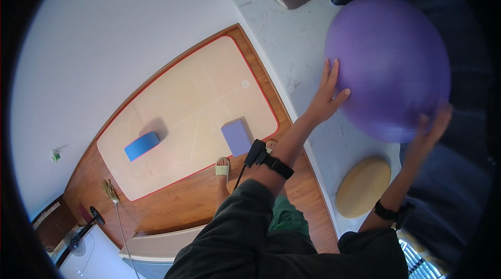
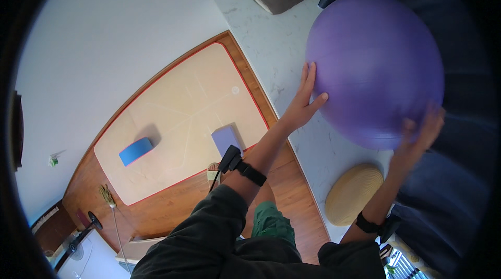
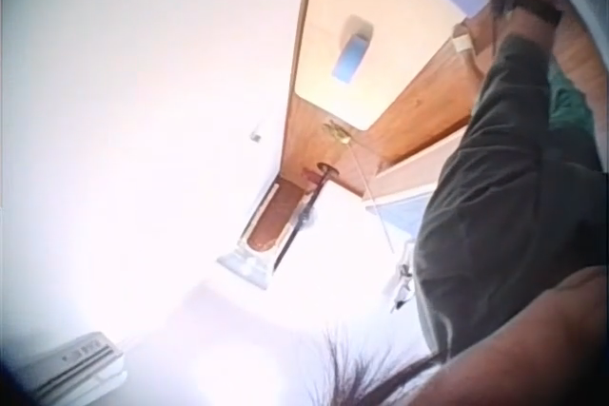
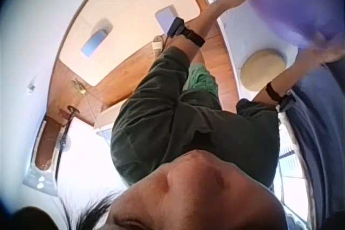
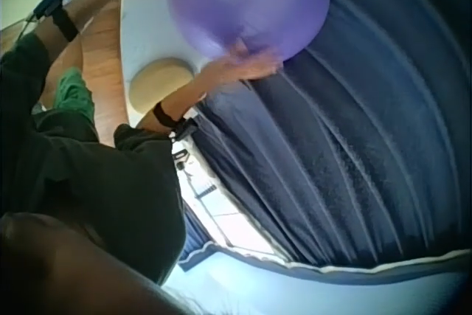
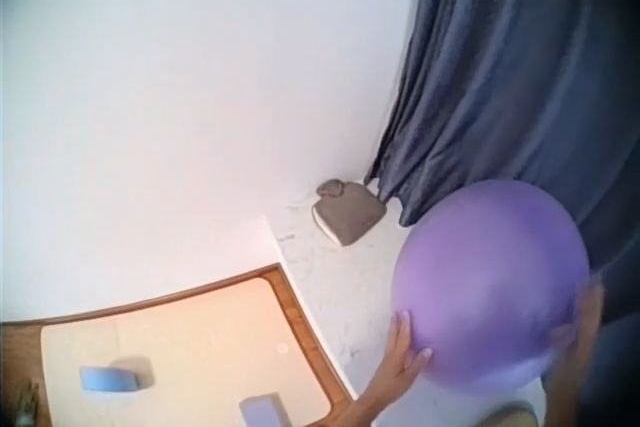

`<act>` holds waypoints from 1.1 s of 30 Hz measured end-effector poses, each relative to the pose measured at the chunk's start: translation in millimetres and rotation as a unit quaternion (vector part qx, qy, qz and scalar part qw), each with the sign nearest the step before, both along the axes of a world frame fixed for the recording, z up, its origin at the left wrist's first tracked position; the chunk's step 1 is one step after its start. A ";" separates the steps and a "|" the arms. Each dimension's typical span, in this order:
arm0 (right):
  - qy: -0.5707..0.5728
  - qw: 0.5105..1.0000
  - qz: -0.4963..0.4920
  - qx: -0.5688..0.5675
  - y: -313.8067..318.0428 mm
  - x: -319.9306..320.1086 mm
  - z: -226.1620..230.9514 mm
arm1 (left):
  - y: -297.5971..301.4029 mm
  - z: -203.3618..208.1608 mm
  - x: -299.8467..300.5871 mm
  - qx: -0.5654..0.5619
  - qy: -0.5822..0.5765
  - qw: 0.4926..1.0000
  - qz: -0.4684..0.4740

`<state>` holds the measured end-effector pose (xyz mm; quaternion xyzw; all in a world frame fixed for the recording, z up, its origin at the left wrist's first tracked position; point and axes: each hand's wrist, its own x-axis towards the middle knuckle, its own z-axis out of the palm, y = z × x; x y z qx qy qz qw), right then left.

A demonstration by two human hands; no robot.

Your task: Mopping a bedroom floor and organizing exercise equipment such as a yoga mat and ball.

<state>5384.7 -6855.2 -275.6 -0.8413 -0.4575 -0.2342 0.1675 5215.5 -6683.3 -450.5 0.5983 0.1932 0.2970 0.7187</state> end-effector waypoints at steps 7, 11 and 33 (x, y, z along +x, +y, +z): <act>-0.039 0.997 -0.013 0.058 36.2 -37.8 -13.4 | -50.2 -159.3 -150.2 0.015 0.219 0.972 0.083; -0.099 0.987 0.013 0.130 16.1 -74.2 -3.3 | -104.6 -307.2 -322.9 0.027 0.490 0.868 0.073; 0.612 0.756 0.082 -0.219 -18.6 -417.2 -775.9 | 161.1 -365.4 -884.6 0.317 0.863 0.393 0.026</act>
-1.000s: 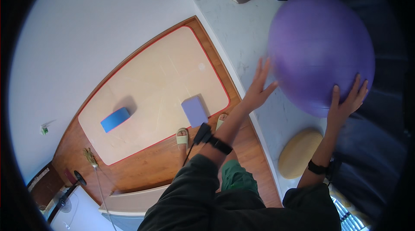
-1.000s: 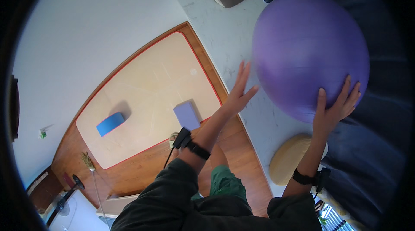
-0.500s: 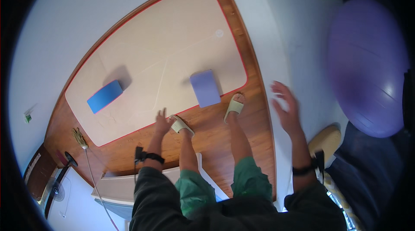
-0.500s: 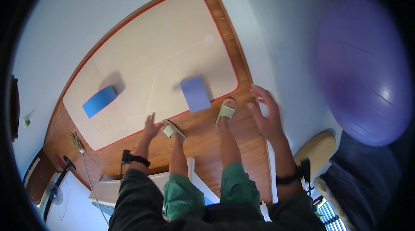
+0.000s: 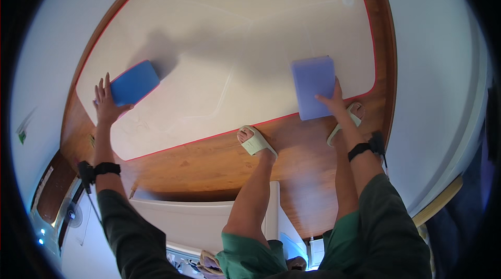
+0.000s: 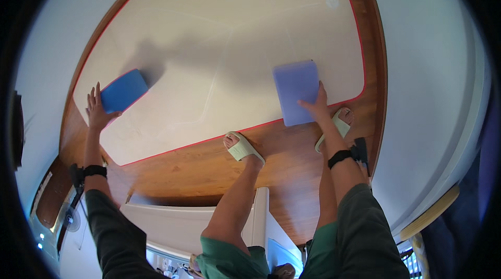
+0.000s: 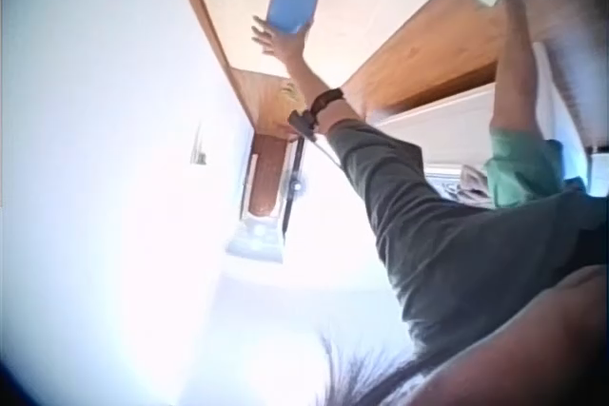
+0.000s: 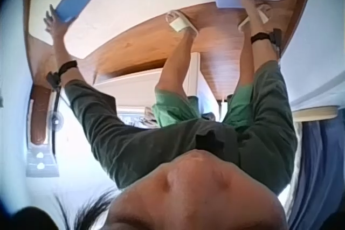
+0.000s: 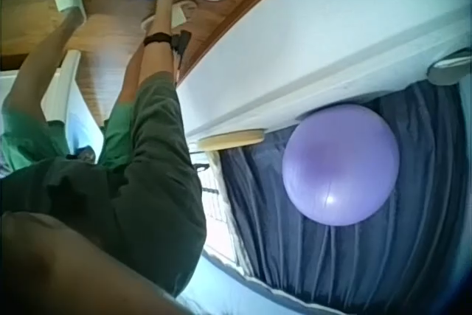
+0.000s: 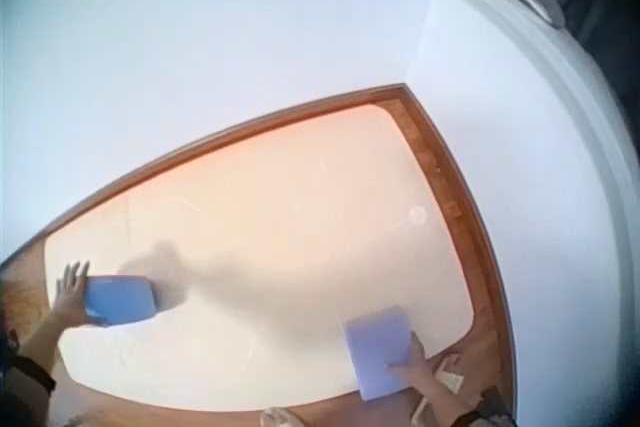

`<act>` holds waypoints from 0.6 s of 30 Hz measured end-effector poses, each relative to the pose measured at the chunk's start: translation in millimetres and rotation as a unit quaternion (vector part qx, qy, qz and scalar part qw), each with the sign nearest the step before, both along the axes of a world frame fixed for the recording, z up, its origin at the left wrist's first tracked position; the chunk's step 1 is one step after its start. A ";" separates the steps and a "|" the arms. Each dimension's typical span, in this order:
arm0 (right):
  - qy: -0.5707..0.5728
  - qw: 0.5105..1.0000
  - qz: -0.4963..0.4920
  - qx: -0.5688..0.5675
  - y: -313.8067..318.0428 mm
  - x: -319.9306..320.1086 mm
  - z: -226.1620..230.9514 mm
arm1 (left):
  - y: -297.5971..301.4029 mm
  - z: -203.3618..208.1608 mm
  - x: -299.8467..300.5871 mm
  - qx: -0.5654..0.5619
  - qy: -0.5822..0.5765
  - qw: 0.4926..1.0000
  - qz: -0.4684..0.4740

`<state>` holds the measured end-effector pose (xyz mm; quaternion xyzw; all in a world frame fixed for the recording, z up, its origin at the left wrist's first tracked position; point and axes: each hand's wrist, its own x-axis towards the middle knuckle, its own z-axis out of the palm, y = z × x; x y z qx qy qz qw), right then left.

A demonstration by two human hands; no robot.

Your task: Mopping a bedroom floor and organizing exercise equipment such as a yoga mat and ball.

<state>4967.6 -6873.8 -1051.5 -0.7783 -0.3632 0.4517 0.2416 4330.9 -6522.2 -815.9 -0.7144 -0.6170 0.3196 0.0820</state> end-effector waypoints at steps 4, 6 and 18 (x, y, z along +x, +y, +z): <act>-0.190 0.981 0.022 0.005 -8.4 -40.3 12.0 | -3.1 15.4 42.1 -0.085 -0.001 0.996 -0.035; 0.038 0.994 -0.106 -0.015 2.2 -58.9 20.9 | -16.6 19.6 51.5 -0.094 -0.032 0.995 -0.005; 0.090 0.980 -0.053 -0.168 4.8 -65.1 46.1 | -192.7 -41.0 143.3 -0.108 -0.385 0.890 0.221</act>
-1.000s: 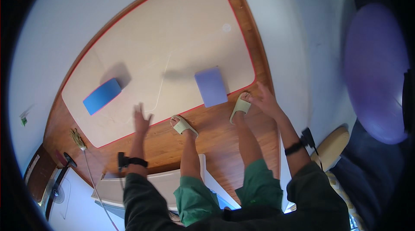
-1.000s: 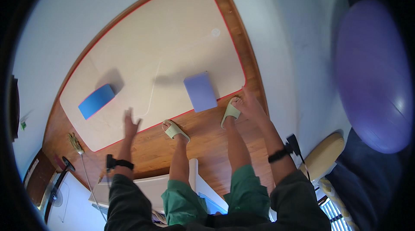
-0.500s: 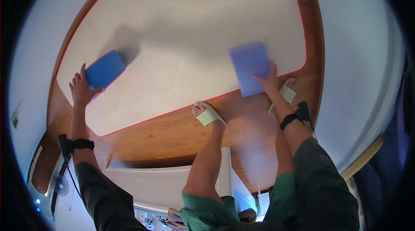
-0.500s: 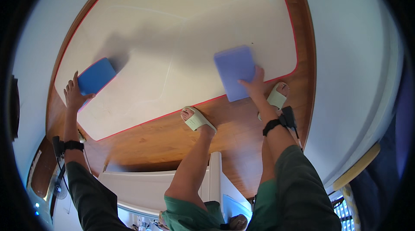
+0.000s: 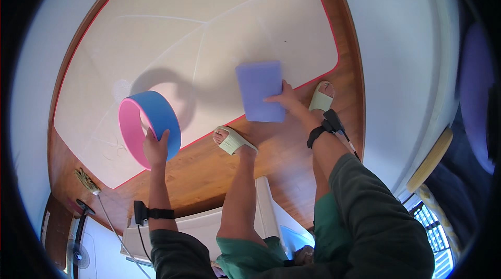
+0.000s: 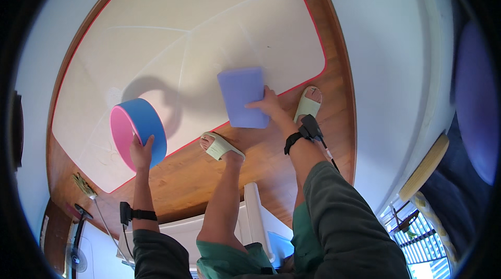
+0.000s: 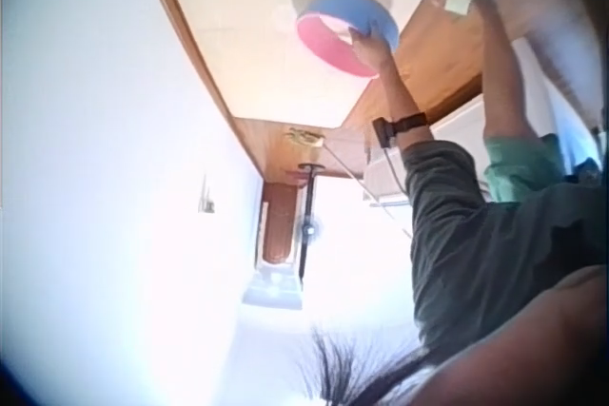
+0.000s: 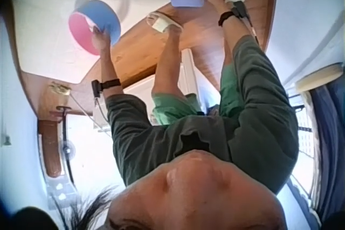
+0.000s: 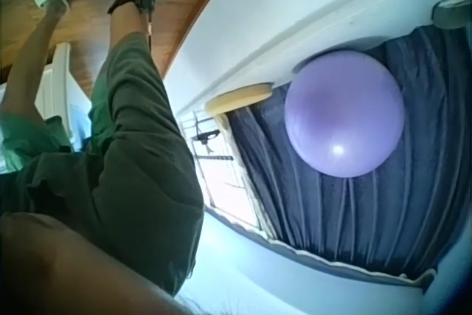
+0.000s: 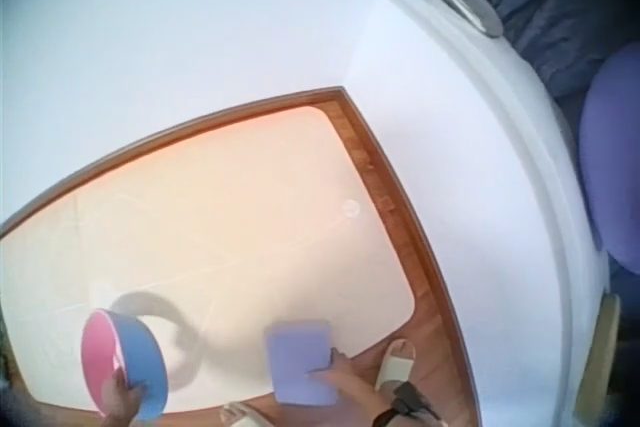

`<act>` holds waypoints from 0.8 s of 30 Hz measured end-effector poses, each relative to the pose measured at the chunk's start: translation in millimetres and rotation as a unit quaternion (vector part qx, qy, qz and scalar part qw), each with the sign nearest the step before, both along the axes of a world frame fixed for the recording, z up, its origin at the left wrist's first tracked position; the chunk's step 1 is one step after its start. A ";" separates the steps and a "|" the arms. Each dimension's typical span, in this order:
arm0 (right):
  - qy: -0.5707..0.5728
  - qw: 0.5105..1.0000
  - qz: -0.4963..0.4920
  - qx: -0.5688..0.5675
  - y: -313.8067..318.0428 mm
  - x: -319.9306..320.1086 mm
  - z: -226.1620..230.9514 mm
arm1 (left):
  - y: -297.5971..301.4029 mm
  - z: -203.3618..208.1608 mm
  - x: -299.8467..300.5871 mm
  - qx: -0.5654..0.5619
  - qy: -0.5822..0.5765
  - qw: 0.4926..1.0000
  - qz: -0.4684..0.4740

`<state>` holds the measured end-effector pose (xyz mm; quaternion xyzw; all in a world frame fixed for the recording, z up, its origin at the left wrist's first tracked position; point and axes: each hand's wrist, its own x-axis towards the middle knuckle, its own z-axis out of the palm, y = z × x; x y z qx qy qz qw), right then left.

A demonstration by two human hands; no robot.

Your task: Mopping a bedroom floor and organizing exercise equipment such as a yoga mat and ball.

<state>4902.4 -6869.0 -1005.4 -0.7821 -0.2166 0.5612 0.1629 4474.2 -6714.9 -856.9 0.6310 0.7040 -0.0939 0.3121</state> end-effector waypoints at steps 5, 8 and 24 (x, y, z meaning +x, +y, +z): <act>0.018 0.997 -0.055 0.041 5.1 -1.8 103.0 | -19.0 57.3 62.2 0.021 -0.215 0.967 0.133; 0.079 0.986 -0.119 0.083 19.2 12.2 241.4 | -31.2 121.9 112.8 -0.029 -0.344 0.929 0.132; 0.058 0.587 -0.736 0.333 -208.6 264.0 466.9 | 37.6 369.1 536.9 0.233 -0.290 0.752 -0.544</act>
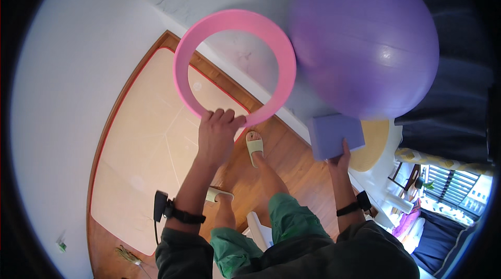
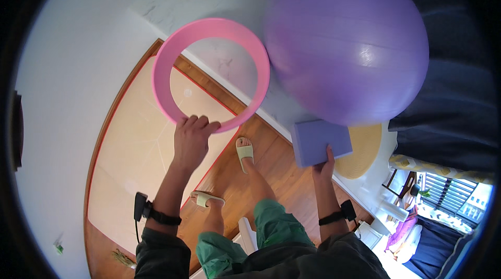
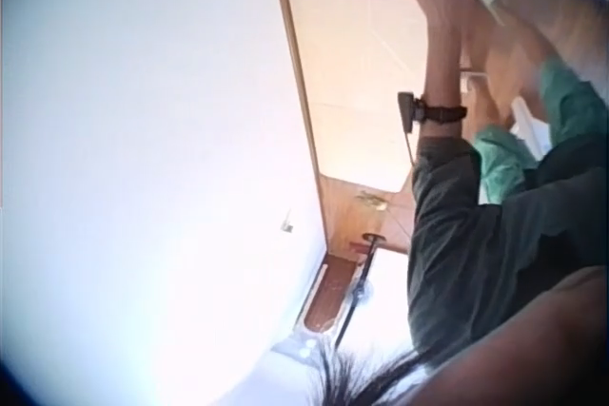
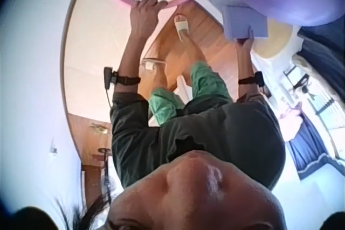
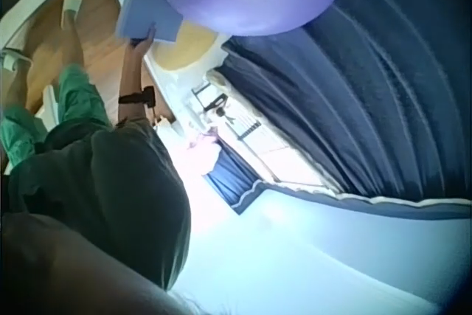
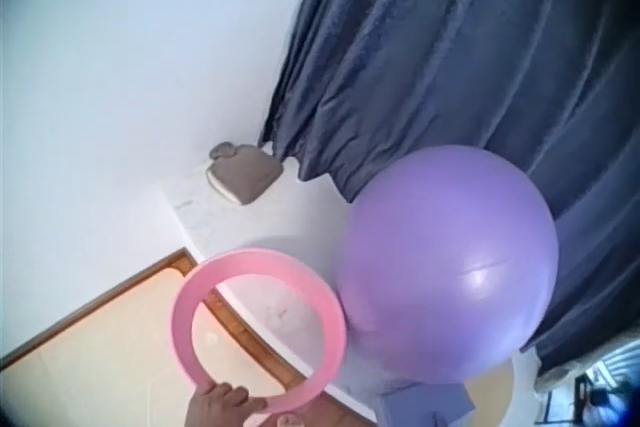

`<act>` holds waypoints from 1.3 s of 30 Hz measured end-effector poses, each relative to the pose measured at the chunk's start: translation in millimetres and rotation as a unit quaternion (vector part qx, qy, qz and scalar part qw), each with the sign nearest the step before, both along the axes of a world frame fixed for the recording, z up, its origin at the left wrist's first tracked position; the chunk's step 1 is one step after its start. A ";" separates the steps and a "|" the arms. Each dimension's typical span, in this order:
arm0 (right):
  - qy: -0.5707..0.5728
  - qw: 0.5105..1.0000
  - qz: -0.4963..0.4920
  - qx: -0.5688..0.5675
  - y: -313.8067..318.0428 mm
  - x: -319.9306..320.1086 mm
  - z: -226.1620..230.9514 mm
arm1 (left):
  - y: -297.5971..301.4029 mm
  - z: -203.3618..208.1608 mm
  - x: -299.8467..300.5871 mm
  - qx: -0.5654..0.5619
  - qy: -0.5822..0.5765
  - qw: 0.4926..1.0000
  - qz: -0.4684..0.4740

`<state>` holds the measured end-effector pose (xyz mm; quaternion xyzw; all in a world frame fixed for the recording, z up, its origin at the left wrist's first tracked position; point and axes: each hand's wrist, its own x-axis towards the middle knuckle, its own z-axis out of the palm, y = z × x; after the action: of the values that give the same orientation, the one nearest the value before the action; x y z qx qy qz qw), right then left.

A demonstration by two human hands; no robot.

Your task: Mopping a bedroom floor and organizing exercise equipment such as a yoga mat and ball.

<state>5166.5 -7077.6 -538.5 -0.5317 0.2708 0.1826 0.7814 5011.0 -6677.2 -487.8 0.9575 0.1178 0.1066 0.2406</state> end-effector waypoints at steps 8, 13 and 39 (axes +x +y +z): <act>-0.005 0.998 -0.045 0.034 47.5 93.2 -41.4 | 45.5 -24.7 76.8 0.064 0.021 0.998 0.001; 0.024 0.999 -0.039 0.023 52.3 113.7 -57.2 | 64.6 -30.5 119.7 0.089 0.021 0.996 -0.011; -0.168 0.624 0.661 -0.382 48.4 31.7 -411.5 | -270.1 -115.8 -378.9 -0.461 0.423 0.706 0.332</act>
<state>5198.1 -7029.2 -950.0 -0.8398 -0.2443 0.4375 0.2089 4632.2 -6947.4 -603.6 0.5713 0.5522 -0.3039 0.5257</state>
